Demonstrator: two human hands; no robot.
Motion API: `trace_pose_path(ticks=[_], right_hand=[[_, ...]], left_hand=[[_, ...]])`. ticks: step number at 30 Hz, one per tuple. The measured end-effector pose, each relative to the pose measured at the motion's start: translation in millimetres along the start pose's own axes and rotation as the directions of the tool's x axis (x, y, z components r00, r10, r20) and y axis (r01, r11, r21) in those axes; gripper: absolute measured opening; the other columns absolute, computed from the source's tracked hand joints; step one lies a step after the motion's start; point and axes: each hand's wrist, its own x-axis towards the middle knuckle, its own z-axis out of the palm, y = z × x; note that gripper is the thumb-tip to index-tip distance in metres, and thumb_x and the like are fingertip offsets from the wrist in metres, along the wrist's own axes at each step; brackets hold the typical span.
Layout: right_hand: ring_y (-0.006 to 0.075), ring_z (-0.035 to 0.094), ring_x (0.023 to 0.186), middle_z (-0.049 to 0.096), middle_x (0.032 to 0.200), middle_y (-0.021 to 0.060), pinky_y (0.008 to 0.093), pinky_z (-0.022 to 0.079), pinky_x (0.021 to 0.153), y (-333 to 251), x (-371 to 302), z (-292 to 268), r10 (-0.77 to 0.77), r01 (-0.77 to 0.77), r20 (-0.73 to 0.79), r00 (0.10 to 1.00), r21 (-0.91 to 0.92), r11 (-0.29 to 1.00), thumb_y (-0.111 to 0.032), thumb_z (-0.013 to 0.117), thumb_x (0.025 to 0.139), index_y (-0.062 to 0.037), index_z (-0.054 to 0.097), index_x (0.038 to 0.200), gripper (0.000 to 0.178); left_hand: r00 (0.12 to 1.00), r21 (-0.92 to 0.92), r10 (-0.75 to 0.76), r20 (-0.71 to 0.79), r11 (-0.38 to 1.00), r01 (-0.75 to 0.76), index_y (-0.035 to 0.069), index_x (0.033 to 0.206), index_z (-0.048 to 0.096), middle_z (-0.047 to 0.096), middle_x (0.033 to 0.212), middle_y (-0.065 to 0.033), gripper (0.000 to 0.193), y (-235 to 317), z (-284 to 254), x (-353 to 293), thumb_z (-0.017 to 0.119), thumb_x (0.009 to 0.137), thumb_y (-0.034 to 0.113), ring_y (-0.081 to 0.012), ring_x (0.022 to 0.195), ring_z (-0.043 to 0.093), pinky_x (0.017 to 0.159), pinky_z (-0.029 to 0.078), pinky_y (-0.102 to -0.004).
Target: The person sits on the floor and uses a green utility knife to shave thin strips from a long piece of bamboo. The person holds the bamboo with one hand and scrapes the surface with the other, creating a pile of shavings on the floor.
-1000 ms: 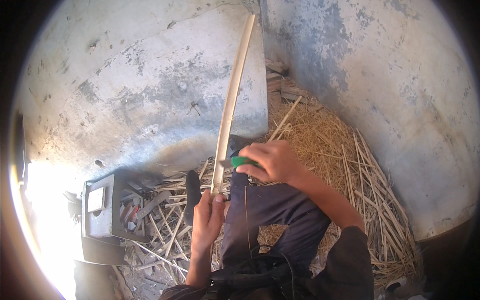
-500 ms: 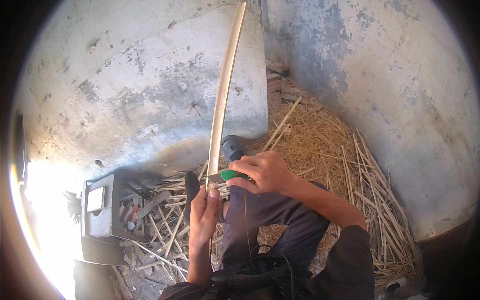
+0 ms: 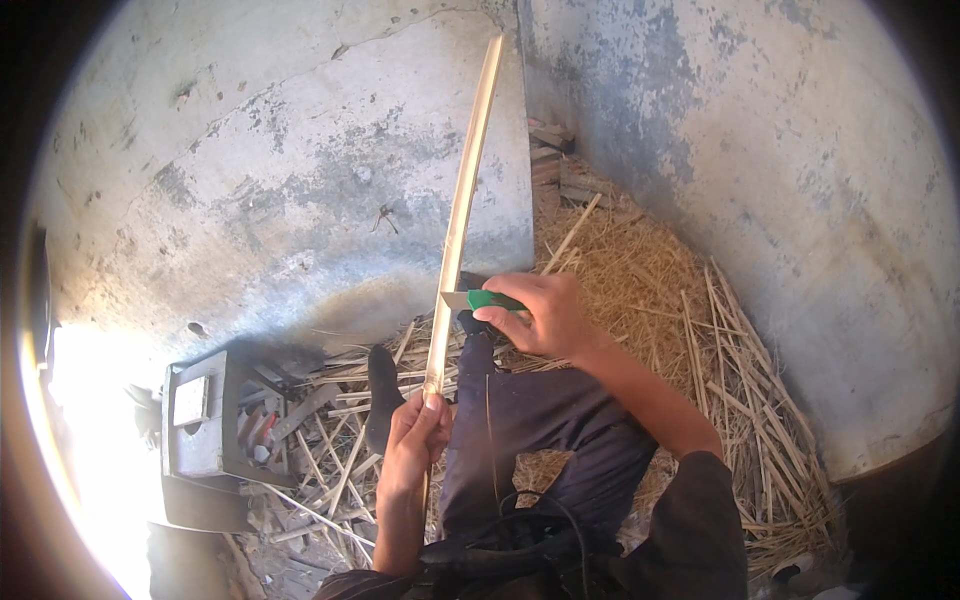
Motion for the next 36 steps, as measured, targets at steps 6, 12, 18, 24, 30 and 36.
trace_pose_path(ticks=[6,12,18,24,30,36], right_hand=[[0.0204,0.074,0.059,0.077,0.081,0.0081,0.0341,0.053,0.050,21.7,-0.1,-22.2,0.132,-0.129,0.027,0.991,-0.102,0.986,-0.042,0.073,0.105,-0.0072,0.076,0.106,0.035],[0.0195,0.076,0.065,0.079,0.085,0.0073,0.0341,0.056,0.054,7.2,-3.1,-13.4,0.009,-0.007,0.088,0.996,-0.023,1.000,-0.040,0.075,0.103,-0.0059,0.077,0.108,0.035],[0.0206,0.074,0.064,0.078,0.085,0.0007,0.0329,0.057,0.058,-15.1,-3.2,-6.9,-0.114,0.141,0.255,0.960,-0.089,0.986,-0.040,0.082,0.095,-0.0118,0.078,0.105,0.031],[0.0180,0.071,0.060,0.078,0.083,-0.0001,0.0330,0.055,0.055,-22.2,-5.8,-0.3,-0.164,0.196,0.266,0.950,-0.095,0.976,-0.042,0.085,0.092,-0.0128,0.078,0.102,0.032],[0.0167,0.070,0.057,0.077,0.080,-0.0004,0.0318,0.053,0.051,-21.1,-6.1,1.7,-0.173,0.201,0.250,0.953,-0.092,0.975,-0.044,0.085,0.092,-0.0133,0.079,0.100,0.032],[0.0156,0.067,0.054,0.075,0.076,-0.0016,0.0308,0.052,0.050,-23.6,-5.9,2.7,-0.182,0.220,0.252,0.950,-0.130,0.967,-0.046,0.085,0.091,-0.0140,0.080,0.099,0.034]], left_hand=[[0.992,-0.116,-0.090,0.091,0.988,0.101,0.009,0.095,0.058,0.045,0.071,0.0068,0.037,-11.0,-1.2,-14.4,0.052,0.118,0.038,-0.0033,0.056,0.036,0.048,0.029,-0.0239],[0.997,0.083,0.062,-0.037,0.995,-0.059,0.004,0.101,0.061,0.049,0.070,0.0048,0.031,-12.5,-3.3,-4.3,0.052,0.118,0.029,-0.0044,0.056,0.043,0.049,0.038,-0.0243],[0.964,0.177,0.207,-0.169,0.968,-0.177,0.000,0.101,0.065,0.056,0.073,0.0038,0.024,4.2,0.7,2.9,0.057,0.115,0.018,-0.0027,0.067,0.045,0.058,0.036,-0.0246],[0.941,0.314,0.269,-0.206,0.929,-0.197,-0.005,0.101,0.064,0.061,0.071,-0.0036,0.023,10.0,-0.1,3.9,0.060,0.113,0.014,-0.0056,0.068,0.051,0.060,0.042,-0.0268],[0.919,0.427,0.338,-0.205,0.875,-0.227,-0.005,0.102,0.064,0.061,0.070,-0.0051,0.021,19.0,4.2,1.9,0.061,0.113,0.012,-0.0061,0.068,0.051,0.059,0.043,-0.0279],[0.903,0.487,0.378,-0.204,0.839,-0.241,-0.004,0.104,0.063,0.061,0.070,-0.0073,0.020,26.5,8.4,2.4,0.060,0.113,0.013,-0.0076,0.066,0.051,0.058,0.043,-0.0298]])
